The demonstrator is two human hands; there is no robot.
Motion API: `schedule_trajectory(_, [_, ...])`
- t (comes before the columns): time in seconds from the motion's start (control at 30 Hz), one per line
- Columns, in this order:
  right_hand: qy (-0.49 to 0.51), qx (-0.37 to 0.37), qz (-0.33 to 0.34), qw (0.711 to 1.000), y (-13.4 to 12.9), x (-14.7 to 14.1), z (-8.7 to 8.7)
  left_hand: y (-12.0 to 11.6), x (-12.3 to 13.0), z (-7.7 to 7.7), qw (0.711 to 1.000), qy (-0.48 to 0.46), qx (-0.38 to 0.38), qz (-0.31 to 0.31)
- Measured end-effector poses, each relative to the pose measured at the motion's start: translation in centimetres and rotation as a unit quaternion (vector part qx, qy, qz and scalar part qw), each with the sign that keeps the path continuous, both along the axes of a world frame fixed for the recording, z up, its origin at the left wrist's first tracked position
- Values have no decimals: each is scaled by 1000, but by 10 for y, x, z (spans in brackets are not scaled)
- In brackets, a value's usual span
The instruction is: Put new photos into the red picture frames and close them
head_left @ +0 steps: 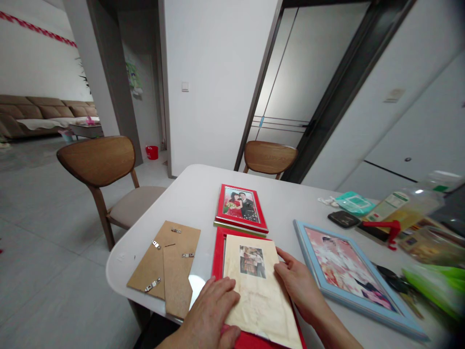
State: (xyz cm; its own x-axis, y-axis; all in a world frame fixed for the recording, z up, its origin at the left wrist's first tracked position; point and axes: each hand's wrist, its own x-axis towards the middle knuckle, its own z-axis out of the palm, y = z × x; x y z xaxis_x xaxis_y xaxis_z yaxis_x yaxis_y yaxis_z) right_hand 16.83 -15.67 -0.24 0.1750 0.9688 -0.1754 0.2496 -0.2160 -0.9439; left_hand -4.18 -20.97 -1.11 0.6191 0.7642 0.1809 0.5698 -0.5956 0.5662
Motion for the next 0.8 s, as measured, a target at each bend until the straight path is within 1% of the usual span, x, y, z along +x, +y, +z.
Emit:
schedule_trajectory(0.1, [-24, 7, 0, 1000, 0, -2, -3, 0, 1, 1, 1000, 11, -15, 6])
schedule_trajectory(0.17, [-60, 17, 11, 998, 3, -3, -3, 0, 2, 4, 999, 21, -25, 11])
schedule_trajectory(0.27, [-176, 40, 28, 983, 7, -4, -2, -1, 4, 10, 999, 38, -34, 16])
schedule_trajectory(0.33, [-284, 55, 40, 956, 9, -4, 0, -1, 4, 12, 998, 48, -37, 22])
schedule_trajectory(0.43, [-435, 56, 48, 897, 8, -6, -1, -1, 7, 13, 997, 57, -35, 30])
schedule_trajectory(0.5, [-503, 53, 48, 861, 6, -7, -4, 0, 10, 11, 997, 63, -31, 31])
schedule_trajectory(0.57, [-539, 55, 42, 839, 4, -9, -6, 0, 13, 11, 997, 72, -28, 31])
schedule_trajectory(0.67, [-549, 57, 36, 833, 1, -12, -8, -3, 10, 17, 996, 86, -35, 17])
schedule_trajectory(0.73, [-543, 76, 38, 836, -1, -15, -7, -6, -4, 22, 995, 89, -34, 5])
schedule_trajectory(0.8, [-536, 113, 50, 835, -1, -20, -4, -7, -28, 26, 996, 84, -11, 18])
